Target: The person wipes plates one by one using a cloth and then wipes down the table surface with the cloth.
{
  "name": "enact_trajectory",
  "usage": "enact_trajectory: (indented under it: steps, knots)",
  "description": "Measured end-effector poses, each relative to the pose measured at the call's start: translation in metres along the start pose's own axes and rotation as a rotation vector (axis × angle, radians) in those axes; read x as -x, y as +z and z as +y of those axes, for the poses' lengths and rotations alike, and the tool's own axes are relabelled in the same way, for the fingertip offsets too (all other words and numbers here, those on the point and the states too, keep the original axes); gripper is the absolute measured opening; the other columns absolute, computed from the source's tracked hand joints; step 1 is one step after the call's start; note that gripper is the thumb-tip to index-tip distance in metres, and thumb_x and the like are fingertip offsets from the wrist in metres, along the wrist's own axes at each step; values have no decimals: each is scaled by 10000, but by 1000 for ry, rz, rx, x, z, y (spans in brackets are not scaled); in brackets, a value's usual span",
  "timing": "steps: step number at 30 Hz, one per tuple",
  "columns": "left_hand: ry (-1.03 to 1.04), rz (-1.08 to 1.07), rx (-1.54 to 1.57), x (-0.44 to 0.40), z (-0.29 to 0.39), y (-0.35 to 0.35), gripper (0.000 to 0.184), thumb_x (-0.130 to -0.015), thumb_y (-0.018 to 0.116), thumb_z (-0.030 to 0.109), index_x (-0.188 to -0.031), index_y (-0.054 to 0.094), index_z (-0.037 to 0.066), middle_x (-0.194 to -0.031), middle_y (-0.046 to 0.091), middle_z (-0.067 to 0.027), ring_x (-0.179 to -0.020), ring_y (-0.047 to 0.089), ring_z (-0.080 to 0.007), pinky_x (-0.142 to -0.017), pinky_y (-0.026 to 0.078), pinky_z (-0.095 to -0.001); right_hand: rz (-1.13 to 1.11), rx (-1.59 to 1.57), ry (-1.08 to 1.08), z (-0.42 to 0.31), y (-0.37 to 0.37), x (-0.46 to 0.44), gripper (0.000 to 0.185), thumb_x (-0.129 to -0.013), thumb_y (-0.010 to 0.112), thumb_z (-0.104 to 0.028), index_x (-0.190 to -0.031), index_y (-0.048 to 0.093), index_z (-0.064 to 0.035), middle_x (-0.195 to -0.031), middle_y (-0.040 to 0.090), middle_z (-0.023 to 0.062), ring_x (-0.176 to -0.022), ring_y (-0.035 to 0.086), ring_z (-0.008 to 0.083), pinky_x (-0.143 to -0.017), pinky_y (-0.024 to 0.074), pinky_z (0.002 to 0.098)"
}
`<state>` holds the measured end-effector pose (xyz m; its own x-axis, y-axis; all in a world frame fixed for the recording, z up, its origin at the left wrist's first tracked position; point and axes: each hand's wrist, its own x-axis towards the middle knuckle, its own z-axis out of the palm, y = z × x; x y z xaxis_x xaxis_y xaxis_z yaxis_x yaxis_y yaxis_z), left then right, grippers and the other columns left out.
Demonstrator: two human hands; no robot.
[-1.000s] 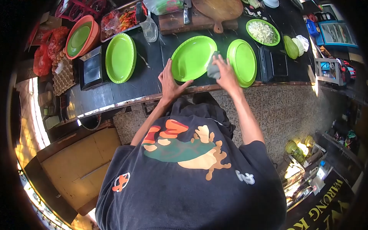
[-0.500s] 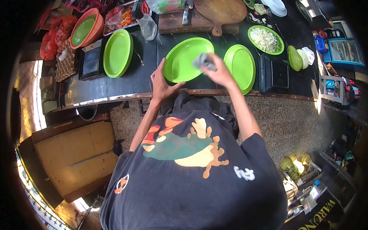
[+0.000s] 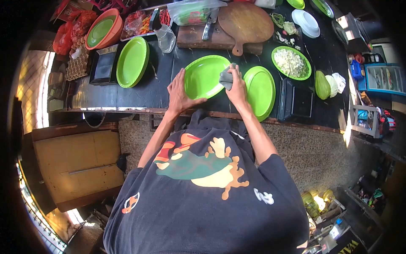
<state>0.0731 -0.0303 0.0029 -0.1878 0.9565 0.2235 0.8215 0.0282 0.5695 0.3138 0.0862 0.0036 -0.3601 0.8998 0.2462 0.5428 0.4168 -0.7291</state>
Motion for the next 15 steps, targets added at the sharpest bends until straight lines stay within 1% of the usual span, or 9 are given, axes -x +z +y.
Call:
enact_trajectory:
  steps: [2,4,5,6,10,12,13,14,15]
  knots:
    - [0,5,-5,-3,-1,2,1455,-557,914,759,-1638,318,-11,-1661,413,-239,-1524,414,-392,-1204,313,-542,-17,-22,19,3,5,-17,455,-794,773,63,-1194,591,-55,-1557,575,216,-1517,437,452,-1213,443,491]
    - [28,13,-9,-2,-2,2,1425,-561,912,755,-1622,342,-7,-1663,413,-236,-1526,412,-387,-1200,310,-541,32,186,-145,1,20,-34,497,-768,790,49,-1213,596,-56,-1528,598,221,-1520,435,454,-1244,405,504]
    - [19,-11,6,-2,-2,1,1400,-569,940,707,-1622,342,4,-1667,403,-233,-1528,412,-398,-1198,319,-548,-2,198,-156,-3,26,-40,546,-743,801,42,-1242,601,-55,-1511,604,236,-1519,435,457,-1260,385,510]
    - [16,-13,-2,-2,-2,0,1400,-569,940,707,-1622,342,4,-1667,403,-233,-1528,412,-398,-1198,319,-548,-4,189,-155,-8,32,-46,546,-743,801,42,-1242,601,-55,-1511,604,236,-1519,435,457,-1260,385,510]
    - [25,14,7,-1,-4,6,1424,-550,948,707,-1619,336,-6,-1668,391,-243,-1521,411,-416,-1192,323,-552,-138,1,-183,-30,73,-63,536,-770,788,4,-1269,599,-44,-1500,621,219,-1512,453,436,-1266,383,489]
    - [-5,2,40,-2,-5,7,1492,-534,961,705,-1644,276,-20,-1666,385,-251,-1522,408,-415,-1197,318,-551,-265,-166,-298,-46,93,-65,520,-798,761,8,-1289,594,-37,-1455,655,210,-1466,517,426,-1251,400,483]
    - [-1,3,34,-3,-5,6,1492,-534,961,705,-1644,276,-20,-1666,385,-251,-1522,408,-415,-1197,318,-551,-274,-251,-263,-49,97,-67,495,-825,715,51,-1296,594,-40,-1416,691,180,-1413,597,370,-1218,440,437]
    - [-26,5,60,-2,-2,5,1536,-523,967,708,-1657,235,-26,-1666,382,-254,-1526,405,-412,-1198,315,-550,-269,-254,-267,-50,93,-70,495,-825,715,51,-1296,594,-40,-1416,691,180,-1413,597,370,-1218,440,437]
    - [-55,10,87,0,-1,4,1581,-512,972,712,-1669,195,-33,-1666,379,-256,-1530,401,-410,-1199,312,-549,-314,-385,-198,-48,84,-73,491,-830,702,70,-1295,598,-47,-1402,704,158,-1402,612,334,-1199,456,413]
